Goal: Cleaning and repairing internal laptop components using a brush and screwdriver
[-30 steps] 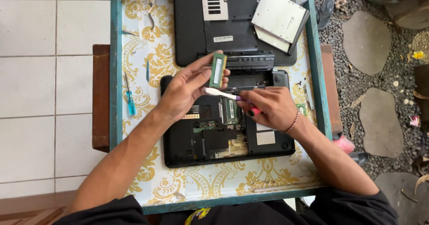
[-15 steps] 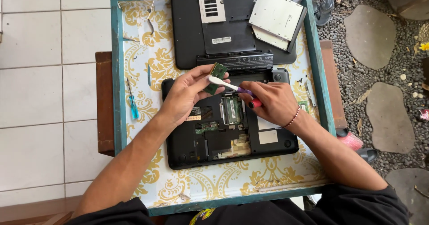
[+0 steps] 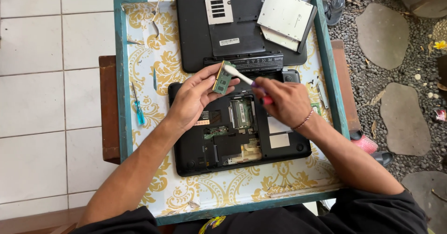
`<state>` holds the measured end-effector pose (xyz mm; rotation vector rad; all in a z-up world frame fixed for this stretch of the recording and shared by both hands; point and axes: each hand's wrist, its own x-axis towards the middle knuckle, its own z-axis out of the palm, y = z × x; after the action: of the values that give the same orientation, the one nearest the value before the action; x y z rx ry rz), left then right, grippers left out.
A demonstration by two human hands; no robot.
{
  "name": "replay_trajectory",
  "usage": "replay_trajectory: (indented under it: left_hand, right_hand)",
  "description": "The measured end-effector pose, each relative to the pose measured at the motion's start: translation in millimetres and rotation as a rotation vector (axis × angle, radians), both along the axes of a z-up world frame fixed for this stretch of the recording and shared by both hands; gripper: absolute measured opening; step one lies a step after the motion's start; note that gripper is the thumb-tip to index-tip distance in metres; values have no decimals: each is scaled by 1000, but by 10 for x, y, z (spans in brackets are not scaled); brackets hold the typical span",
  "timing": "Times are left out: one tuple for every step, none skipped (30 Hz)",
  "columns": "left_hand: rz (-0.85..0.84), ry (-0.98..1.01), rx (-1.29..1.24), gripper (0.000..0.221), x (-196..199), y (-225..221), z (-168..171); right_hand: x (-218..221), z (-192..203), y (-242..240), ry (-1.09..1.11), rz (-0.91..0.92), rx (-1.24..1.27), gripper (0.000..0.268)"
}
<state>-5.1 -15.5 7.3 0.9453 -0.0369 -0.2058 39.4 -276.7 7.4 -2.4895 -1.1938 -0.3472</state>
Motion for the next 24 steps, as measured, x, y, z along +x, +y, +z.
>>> replay_trajectory:
  left_hand:
    - [-3, 1, -2, 42, 2, 2, 5]
    - [-4, 4, 13, 42, 4, 0, 10]
    - [-5, 7, 32, 43, 5, 9, 19]
    - [-6, 8, 33, 43, 9, 3, -7]
    - [-3, 0, 21, 43, 15, 9, -30]
    - [1, -7, 9, 42, 19, 18, -51]
    - [2, -9, 10, 42, 20, 18, -36]
    - [-4, -12, -3, 42, 21, 19, -21]
    - [-9, -13, -17, 42, 16, 10, -13]
    - [-9, -13, -18, 42, 17, 17, -18]
    - [-9, -4, -14, 43, 17, 21, -23]
    - [-10, 6, -10, 44, 17, 24, -27]
    - [-9, 6, -6, 44, 11, 20, -29]
    - [-8, 16, -21, 43, 5, 18, -30]
    - [-7, 23, -37, 42, 8, 18, -26]
    - [-7, 22, -34, 42, 10, 33, -10]
    - [-9, 16, -36, 42, 9, 27, -3]
    - [-10, 11, -39, 42, 10, 20, 1]
    - [-13, 13, -42, 42, 6, 22, -6]
    - [-14, 18, -24, 42, 3, 20, -12]
    - [-14, 22, -1, 43, 7, 30, -8]
    - [-16, 21, 0, 43, 5, 16, -12]
    - [-21, 21, 9, 43, 5, 15, -12]
    - [-25, 20, 18, 43, 4, 17, -11]
  right_hand:
    - [-45, 45, 35, 1, -3, -2, 33]
    - [-89, 90, 67, 13, 40, -16, 32]
    - [-131, 131, 110, 26, 84, -26, 32]
    - [-110, 112, 83, 27, 83, -25, 32]
    - [-83, 93, 68, 45, 77, -8, 33]
    - [-57, 77, 56, 63, 70, 10, 35]
    - [-39, 76, 50, 61, 71, 11, 35]
    - [-19, 75, 45, 30, 30, 10, 32]
    - [-7, 72, 31, 1, -12, 6, 30]
    - [-42, 48, 49, 1, -11, 5, 30]
    - [-78, 23, 64, 16, 47, -9, 31]
    - [-115, -2, 78, 31, 106, -24, 31]
    - [-94, 0, 64, 31, 106, -20, 31]
    - [-74, 3, 51, 28, 100, -8, 31]
    - [-46, 14, 40, 22, 93, 4, 30]
    - [-26, 30, 49, 20, 93, 7, 30]
    - [-11, 53, 36, 7, 55, -5, 32]
    - [6, 73, 22, -7, 18, -17, 34]
    - [-38, 44, 43, -5, 15, -20, 34]
    - [-81, 15, 59, 25, 72, -12, 32]
    - [-116, -15, 89, 53, 130, 1, 30]
    - [-105, 11, 79, 52, 128, 2, 30]
    - [-93, 34, 82, 35, 112, -14, 28]
    - [-82, 58, 88, 17, 96, -30, 27]
